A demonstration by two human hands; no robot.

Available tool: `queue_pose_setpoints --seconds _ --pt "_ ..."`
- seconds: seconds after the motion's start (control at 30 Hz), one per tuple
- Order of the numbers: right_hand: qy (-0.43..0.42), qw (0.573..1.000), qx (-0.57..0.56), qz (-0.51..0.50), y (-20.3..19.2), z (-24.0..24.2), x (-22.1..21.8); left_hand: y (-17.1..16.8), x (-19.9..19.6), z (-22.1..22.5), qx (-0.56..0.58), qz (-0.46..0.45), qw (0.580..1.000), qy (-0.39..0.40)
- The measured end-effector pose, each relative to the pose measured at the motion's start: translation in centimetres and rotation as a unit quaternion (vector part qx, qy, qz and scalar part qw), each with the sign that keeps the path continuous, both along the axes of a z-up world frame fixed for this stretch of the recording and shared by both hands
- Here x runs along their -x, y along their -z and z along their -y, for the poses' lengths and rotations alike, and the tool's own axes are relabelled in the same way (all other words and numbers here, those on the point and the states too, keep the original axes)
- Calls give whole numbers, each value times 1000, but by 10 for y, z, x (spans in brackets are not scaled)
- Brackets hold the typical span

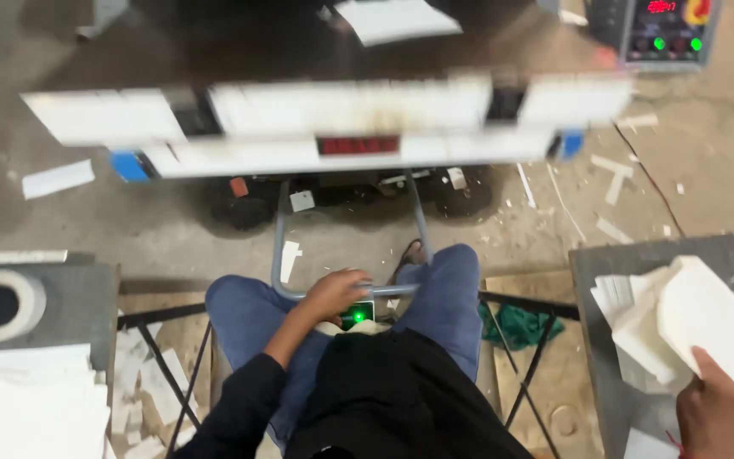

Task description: Operating a machine to fold and process paper envelopes in a manufacturing facility.

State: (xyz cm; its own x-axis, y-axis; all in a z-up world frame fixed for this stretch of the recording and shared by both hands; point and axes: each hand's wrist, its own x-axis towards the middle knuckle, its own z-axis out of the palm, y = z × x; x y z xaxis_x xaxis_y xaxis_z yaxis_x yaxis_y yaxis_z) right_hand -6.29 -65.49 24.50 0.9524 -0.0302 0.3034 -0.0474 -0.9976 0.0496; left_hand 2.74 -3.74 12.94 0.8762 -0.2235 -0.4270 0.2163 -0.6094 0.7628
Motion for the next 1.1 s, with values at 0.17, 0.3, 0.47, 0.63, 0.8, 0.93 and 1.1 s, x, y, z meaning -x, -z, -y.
queue_pose_setpoints --seconds 0.17,0.3,0.47,0.63,0.8,0.93,1.1 --pt "-87 976 -145 134 27 -72 -95 -77 -73 38 179 269 936 139" --pt "-208 960 -153 108 12 -255 -176 -53 -143 49 145 332 930 62" --pt "-294 951 -98 22 83 -368 -248 -66 -92 48 -252 268 922 123" --pt "-316 942 -93 -70 86 -403 -277 -43 28 -20 -210 359 908 50" --pt "-385 914 -105 -76 77 -409 -302 -80 127 -125 -371 295 873 -113" --pt "-409 900 -125 -86 84 -408 -316 -85 235 -189 -487 320 721 -375" --pt "-408 897 -148 -90 88 -405 -318 -31 360 -213 -573 291 605 -470"
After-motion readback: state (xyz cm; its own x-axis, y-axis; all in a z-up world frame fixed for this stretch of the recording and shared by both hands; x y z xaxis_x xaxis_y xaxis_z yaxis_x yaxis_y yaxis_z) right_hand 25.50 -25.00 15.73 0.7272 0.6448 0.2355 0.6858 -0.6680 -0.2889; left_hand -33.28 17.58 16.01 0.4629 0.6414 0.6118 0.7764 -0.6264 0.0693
